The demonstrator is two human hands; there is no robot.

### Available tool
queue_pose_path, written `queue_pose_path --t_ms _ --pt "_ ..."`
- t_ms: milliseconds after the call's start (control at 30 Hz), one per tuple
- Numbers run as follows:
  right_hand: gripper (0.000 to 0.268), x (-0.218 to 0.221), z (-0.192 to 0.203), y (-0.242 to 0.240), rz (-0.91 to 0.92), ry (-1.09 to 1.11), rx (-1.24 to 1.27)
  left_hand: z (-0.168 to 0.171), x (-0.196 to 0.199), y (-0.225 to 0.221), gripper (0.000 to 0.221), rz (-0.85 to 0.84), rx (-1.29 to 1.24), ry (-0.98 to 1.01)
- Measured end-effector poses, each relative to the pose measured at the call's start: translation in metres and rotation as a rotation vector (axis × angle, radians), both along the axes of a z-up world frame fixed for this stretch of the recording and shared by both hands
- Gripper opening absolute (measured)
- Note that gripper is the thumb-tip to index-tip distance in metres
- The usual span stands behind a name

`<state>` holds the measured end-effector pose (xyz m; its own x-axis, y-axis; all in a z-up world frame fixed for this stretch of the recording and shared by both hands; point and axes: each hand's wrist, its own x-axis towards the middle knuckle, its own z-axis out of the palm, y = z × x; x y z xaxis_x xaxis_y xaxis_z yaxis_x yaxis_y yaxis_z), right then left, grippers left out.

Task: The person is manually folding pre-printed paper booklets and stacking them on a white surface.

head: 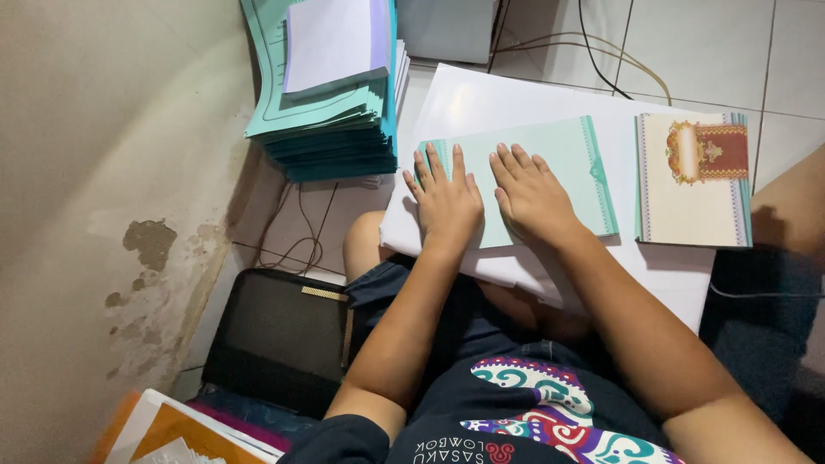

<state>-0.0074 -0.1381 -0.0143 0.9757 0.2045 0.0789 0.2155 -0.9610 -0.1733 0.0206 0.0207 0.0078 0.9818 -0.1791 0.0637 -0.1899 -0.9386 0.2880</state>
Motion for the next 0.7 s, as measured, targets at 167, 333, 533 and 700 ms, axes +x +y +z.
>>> queue_pose_path --t_ms 167,333,533,700 --pt "0.063 0.030 0.001 -0.018 -0.029 -0.013 0.050 -0.010 0.001 0.004 0.070 -0.026 -0.009 -0.031" --pt "0.064 -0.008 0.015 -0.017 -0.126 0.027 0.070 -0.008 0.005 0.000 0.085 -0.020 -0.024 -0.009" --pt "0.063 -0.031 0.016 -0.021 -0.131 0.046 0.060 -0.040 0.001 -0.029 0.080 0.012 0.027 0.012" --pt "0.057 -0.029 0.009 -0.030 -0.235 0.014 0.127 -0.019 -0.024 -0.044 0.060 -0.219 -0.060 0.002"
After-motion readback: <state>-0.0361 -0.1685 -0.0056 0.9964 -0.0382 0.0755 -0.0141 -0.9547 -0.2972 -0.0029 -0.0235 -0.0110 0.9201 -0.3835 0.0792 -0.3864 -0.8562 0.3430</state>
